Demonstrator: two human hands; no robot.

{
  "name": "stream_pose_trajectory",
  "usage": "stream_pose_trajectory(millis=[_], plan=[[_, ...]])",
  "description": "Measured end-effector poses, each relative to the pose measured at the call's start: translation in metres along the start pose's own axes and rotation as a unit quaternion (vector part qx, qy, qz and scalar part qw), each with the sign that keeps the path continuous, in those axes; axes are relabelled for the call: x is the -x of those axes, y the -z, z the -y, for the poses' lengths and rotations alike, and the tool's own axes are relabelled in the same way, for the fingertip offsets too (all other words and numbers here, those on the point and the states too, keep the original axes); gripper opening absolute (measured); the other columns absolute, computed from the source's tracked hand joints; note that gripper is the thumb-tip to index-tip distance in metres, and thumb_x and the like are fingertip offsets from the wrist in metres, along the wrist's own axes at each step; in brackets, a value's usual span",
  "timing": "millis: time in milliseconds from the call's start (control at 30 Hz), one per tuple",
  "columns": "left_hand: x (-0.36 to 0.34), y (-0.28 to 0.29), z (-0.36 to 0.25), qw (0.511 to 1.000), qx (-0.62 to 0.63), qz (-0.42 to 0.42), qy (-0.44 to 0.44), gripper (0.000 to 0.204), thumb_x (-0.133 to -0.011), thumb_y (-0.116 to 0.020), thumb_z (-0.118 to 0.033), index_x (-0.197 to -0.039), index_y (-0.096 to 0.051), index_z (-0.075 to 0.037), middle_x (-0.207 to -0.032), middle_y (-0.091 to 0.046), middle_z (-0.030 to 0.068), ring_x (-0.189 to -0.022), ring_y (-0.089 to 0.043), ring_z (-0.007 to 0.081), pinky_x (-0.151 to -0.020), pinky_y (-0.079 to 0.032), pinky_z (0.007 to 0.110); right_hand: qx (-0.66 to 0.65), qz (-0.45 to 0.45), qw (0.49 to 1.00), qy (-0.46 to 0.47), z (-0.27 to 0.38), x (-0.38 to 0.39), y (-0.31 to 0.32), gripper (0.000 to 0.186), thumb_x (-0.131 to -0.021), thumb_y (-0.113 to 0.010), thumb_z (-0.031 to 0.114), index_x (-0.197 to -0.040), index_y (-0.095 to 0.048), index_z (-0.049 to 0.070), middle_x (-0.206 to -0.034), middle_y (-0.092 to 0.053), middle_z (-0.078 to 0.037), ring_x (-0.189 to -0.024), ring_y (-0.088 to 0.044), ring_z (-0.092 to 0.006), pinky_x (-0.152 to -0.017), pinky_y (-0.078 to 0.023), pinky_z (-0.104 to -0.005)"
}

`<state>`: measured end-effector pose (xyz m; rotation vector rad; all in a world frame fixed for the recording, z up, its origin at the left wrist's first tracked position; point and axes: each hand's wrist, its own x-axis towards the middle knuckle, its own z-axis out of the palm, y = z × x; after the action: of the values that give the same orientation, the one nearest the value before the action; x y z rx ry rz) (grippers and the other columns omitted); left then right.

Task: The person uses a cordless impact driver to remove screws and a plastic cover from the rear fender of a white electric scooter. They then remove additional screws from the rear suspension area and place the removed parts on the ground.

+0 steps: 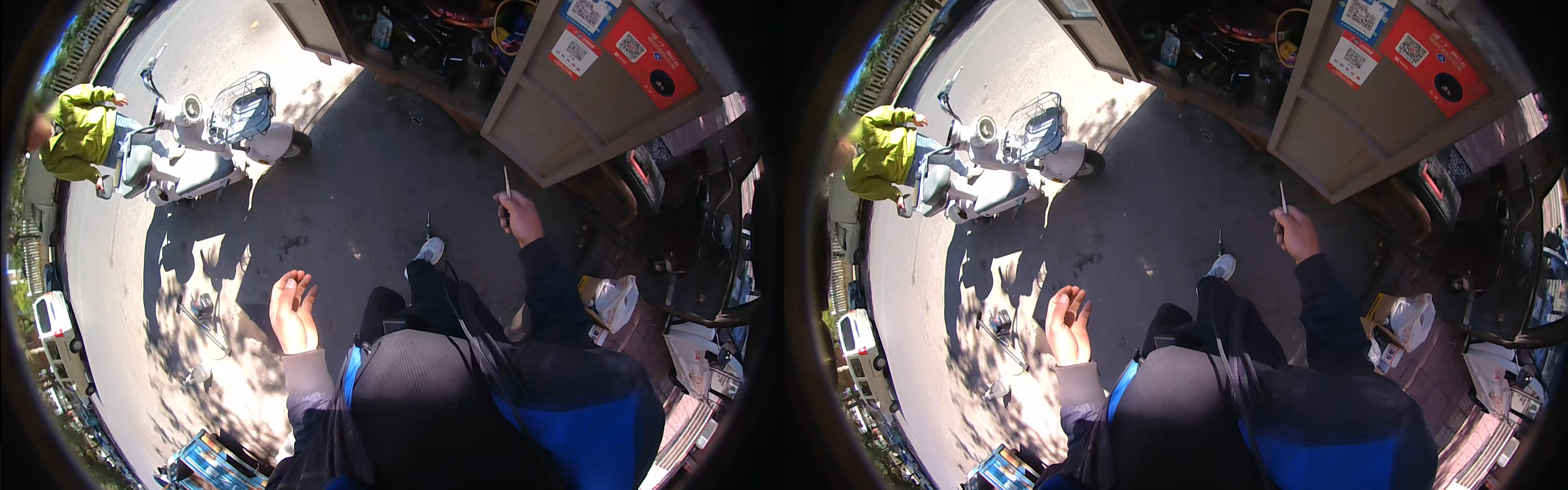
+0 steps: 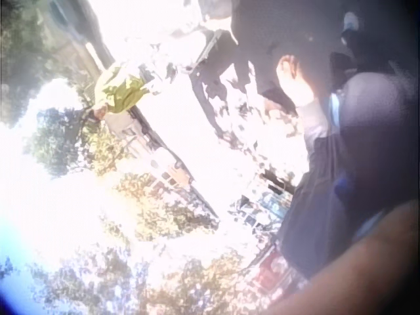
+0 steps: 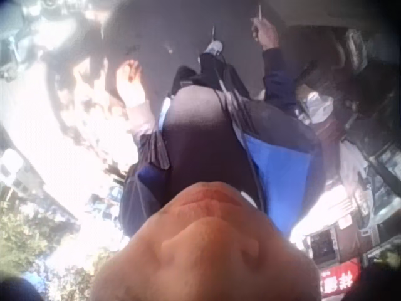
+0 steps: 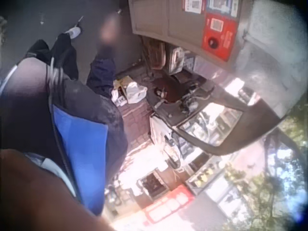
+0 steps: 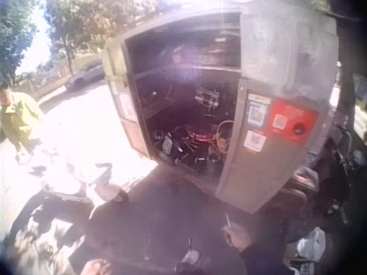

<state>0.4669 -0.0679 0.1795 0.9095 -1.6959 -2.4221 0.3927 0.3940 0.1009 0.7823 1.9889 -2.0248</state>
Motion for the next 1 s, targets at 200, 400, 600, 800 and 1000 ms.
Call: stream_pose_trajectory(millis=[200, 400, 600, 800, 1000], plan=[[-0.105, -0.113, -0.022, 0.996, -0.031, 0.072, 0.034, 0.024, -0.101, -0.064, -0.014, -0.120, -0.067, 0.001, -0.119, -0.069, 0.0137, -0.114, -0.067, 0.0257, -0.096, -0.055, 0.039, 0.125, 0.028, 0.989, 0.068, 0.067, -0.076, -0.036, 0.022, -0.101, -0.065, 0.024, -0.099, -0.068, 0.002, -0.076, -0.061, 0.001, -0.061, -0.053, -0.0073, -0.058, -0.043, -0.0275], [-0.212, -0.243, -0.005, 0.947, -0.071, 0.276, 0.145, 0.032, -0.104, -0.064, -0.019, -0.127, -0.067, 0.003, -0.119, -0.070, 0.0098, -0.110, -0.068, 0.0184, -0.096, -0.054, 0.032, 0.124, -0.008, 0.992, 0.025, 0.129, -0.124, -0.047, 0.021, -0.098, -0.067, 0.023, -0.103, -0.068, 0.003, -0.079, -0.061, -0.001, -0.071, -0.055, -0.0094, -0.066, -0.045, -0.0288], [-0.291, -0.366, 0.007, 0.830, -0.118, 0.506, 0.203, 0.036, -0.105, -0.068, -0.026, -0.128, -0.070, 0.001, -0.109, -0.070, 0.0078, -0.094, -0.067, 0.0143, -0.084, -0.054, 0.031, 0.282, 0.043, 0.958, 0.025, 0.193, -0.156, -0.111, 0.031, -0.097, -0.065, 0.017, -0.124, -0.067, 0.002, -0.090, -0.067, -0.010, -0.081, -0.064, -0.0184, -0.078, -0.051, -0.0337], [-0.351, -0.424, -0.025, 0.793, -0.104, 0.572, 0.183, 0.024, -0.106, -0.066, -0.018, -0.117, -0.074, 0.002, -0.095, -0.071, 0.0056, -0.085, -0.067, 0.0130, -0.079, -0.054, 0.029, 0.293, -0.045, 0.955, 0.015, 0.253, -0.174, -0.125, 0.029, -0.096, -0.065, 0.013, -0.121, -0.068, 0.000, -0.091, -0.069, -0.019, -0.076, -0.064, -0.0245, -0.076, -0.052, -0.0367], [-0.370, -0.485, -0.030, 0.786, -0.024, 0.577, 0.221, 0.020, -0.106, -0.064, -0.016, -0.112, -0.072, 0.001, -0.096, -0.072, 0.0055, -0.087, -0.068, 0.0135, -0.082, -0.055, 0.030, 0.364, -0.320, 0.874, 0.019, 0.296, -0.134, -0.096, 0.024, -0.094, -0.073, 0.016, -0.099, -0.071, -0.007, -0.073, -0.066, -0.011, -0.069, -0.058, -0.0143, -0.070, -0.049, -0.0315]])
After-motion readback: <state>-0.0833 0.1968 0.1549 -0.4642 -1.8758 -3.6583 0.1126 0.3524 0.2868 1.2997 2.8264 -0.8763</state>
